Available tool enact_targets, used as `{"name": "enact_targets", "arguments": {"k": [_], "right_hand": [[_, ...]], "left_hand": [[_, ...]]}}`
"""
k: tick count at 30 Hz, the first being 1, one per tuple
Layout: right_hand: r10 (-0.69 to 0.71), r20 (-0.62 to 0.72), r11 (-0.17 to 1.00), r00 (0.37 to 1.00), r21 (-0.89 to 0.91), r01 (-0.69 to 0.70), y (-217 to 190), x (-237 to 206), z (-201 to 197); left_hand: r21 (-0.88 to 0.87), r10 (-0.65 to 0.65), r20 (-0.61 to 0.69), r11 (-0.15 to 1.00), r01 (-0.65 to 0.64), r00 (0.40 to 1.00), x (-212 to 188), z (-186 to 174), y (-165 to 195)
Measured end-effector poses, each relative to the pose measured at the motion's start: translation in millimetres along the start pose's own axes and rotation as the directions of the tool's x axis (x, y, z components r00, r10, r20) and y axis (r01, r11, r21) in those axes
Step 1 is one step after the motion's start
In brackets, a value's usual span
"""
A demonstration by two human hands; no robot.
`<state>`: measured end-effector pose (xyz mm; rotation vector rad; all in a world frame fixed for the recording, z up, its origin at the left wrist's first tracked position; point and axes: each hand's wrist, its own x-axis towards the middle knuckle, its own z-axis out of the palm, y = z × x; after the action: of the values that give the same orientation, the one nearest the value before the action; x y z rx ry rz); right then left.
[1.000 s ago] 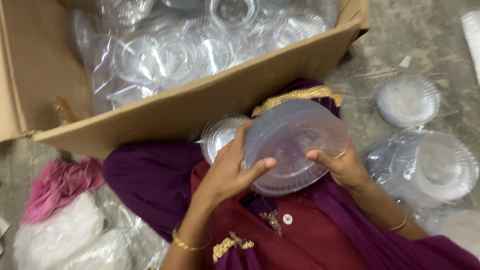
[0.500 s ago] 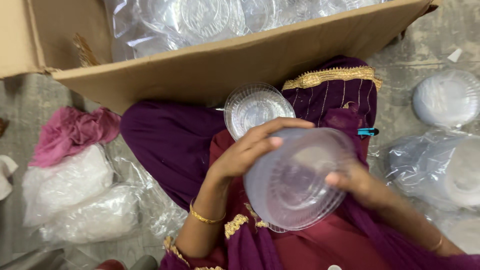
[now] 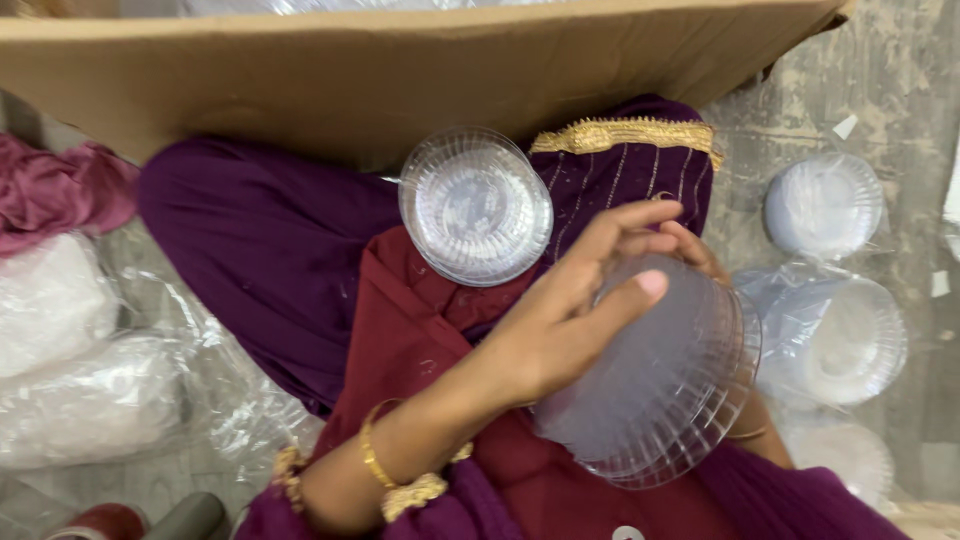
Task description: The person sits on the floor and repeatedly picks up clear plastic plates from a cardboard box, stacks them in hand, and places the stack into a plastic bag. The person also handles a utility knife briefly while organizing the plates.
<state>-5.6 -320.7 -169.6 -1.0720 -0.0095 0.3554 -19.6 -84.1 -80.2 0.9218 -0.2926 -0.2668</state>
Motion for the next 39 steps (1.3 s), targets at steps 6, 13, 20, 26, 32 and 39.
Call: {"name": "enact_targets", "arguments": {"k": [6, 13, 20, 26, 32, 39], "right_hand": [[-0.188, 0.406, 0.982, 0.894, 0.058, 0.180, -13, -1, -4], [-0.146, 0.731, 0.978, 0.667, 0.005, 0.209, -35, 36, 2], [-0.126, 0.819, 0.975, 0.559, -0.002, 0.223, -40, 56, 8], [-0.178, 0.750, 0.964, 0.637, 0.004, 0.266, -37, 45, 16], [-0.194, 0.706, 0.951, 0.681, -0.035, 0.308, -39, 44, 25], [-0.214, 0.584, 0.926, 0.783, -0.135, 0.354, -47, 16, 50]], "left_hand": [[0.175, -0.130, -0.001, 0.976, 0.128, 0.992, -31, -17, 7], [0.305, -0.038, 0.162, 0.952, -0.013, 0.986, -45, -26, 3], [0.272, -0.033, 0.203, 0.962, -0.024, 0.979, -61, -40, 6], [0.142, -0.010, 0.191, 0.990, -0.018, 0.982, -51, -38, 15], [0.546, 0.031, -0.089, 0.837, 0.023, 0.996, -55, -18, 34], [0.488, -0.005, -0.013, 0.873, 0.011, 1.000, -50, -28, 30]]}}
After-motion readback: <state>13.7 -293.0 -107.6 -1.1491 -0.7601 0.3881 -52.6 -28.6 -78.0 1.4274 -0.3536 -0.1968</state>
